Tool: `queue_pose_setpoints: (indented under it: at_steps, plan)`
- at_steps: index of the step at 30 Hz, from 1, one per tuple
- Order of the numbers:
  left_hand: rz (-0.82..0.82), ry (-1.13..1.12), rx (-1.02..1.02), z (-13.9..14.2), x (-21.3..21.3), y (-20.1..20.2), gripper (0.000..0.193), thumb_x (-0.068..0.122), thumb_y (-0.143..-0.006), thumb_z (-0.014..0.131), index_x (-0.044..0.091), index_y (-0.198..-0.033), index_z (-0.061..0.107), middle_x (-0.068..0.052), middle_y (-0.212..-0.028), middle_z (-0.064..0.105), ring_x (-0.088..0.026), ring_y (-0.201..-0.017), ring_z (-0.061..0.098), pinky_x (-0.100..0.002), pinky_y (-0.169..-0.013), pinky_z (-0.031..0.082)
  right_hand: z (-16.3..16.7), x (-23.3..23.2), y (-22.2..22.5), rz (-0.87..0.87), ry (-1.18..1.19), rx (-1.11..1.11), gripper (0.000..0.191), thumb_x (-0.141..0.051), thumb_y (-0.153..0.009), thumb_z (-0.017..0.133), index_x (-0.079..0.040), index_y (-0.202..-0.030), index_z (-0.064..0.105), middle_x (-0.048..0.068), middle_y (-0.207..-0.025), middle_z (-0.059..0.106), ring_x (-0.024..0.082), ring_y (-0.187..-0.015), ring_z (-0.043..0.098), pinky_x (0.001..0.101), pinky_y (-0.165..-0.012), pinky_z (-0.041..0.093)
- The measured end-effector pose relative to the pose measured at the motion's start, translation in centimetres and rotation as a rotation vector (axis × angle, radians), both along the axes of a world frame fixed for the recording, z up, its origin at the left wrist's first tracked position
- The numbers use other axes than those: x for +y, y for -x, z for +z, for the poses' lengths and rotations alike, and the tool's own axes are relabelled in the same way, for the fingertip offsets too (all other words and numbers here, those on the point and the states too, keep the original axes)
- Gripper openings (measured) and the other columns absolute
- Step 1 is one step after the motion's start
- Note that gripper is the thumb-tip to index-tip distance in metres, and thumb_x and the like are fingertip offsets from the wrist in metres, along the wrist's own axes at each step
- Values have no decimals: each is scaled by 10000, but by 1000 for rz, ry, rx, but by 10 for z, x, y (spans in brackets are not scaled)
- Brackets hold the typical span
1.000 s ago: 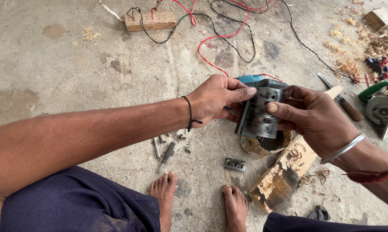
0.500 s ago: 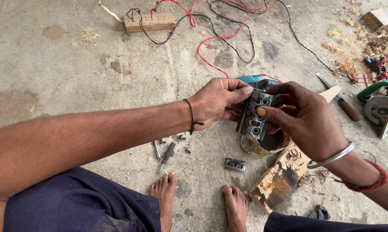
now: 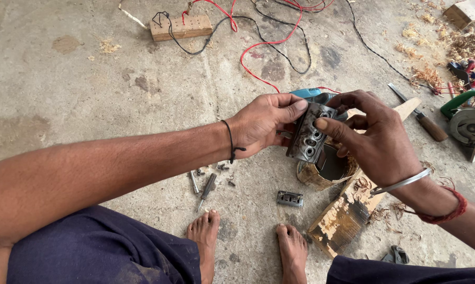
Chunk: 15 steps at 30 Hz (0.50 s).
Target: The person sharpens a hand plane blade by rubbing it against a sharpening stone placed on a wooden plank. They repeatedly stroke the blade back and forth, occasionally lifting it to inspect the edge, and continue the process until the end of the clip.
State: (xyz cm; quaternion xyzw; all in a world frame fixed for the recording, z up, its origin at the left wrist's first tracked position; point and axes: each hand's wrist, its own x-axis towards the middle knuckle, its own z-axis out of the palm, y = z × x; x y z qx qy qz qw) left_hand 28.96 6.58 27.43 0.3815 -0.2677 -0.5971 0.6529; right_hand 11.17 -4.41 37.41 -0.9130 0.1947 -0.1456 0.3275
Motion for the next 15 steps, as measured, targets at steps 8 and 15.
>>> queue_pose_setpoints:
  at_steps: [8, 15]
  plan:
    - [-22, 29, 7, 5, 3, 0, 337, 329, -993, 639, 97, -1236, 606, -18, -1087, 696, -161, -984, 697, -413, -848, 608, -1, -3, 2, -91, -56, 130, 501, -334, -894, 754, -31, -1276, 639, 160, -886, 783, 182, -639, 720, 309, -494, 566]
    - [-24, 52, 53, 11, 4, 1, 394, 346, -968, 682, 65, -1236, 613, -32, -1075, 704, -160, -980, 708, -373, -850, 617, -5, -7, 0, 37, -166, -24, 438, -282, -907, 705, 21, -1201, 589, 103, -979, 726, 122, -675, 678, 277, -505, 564]
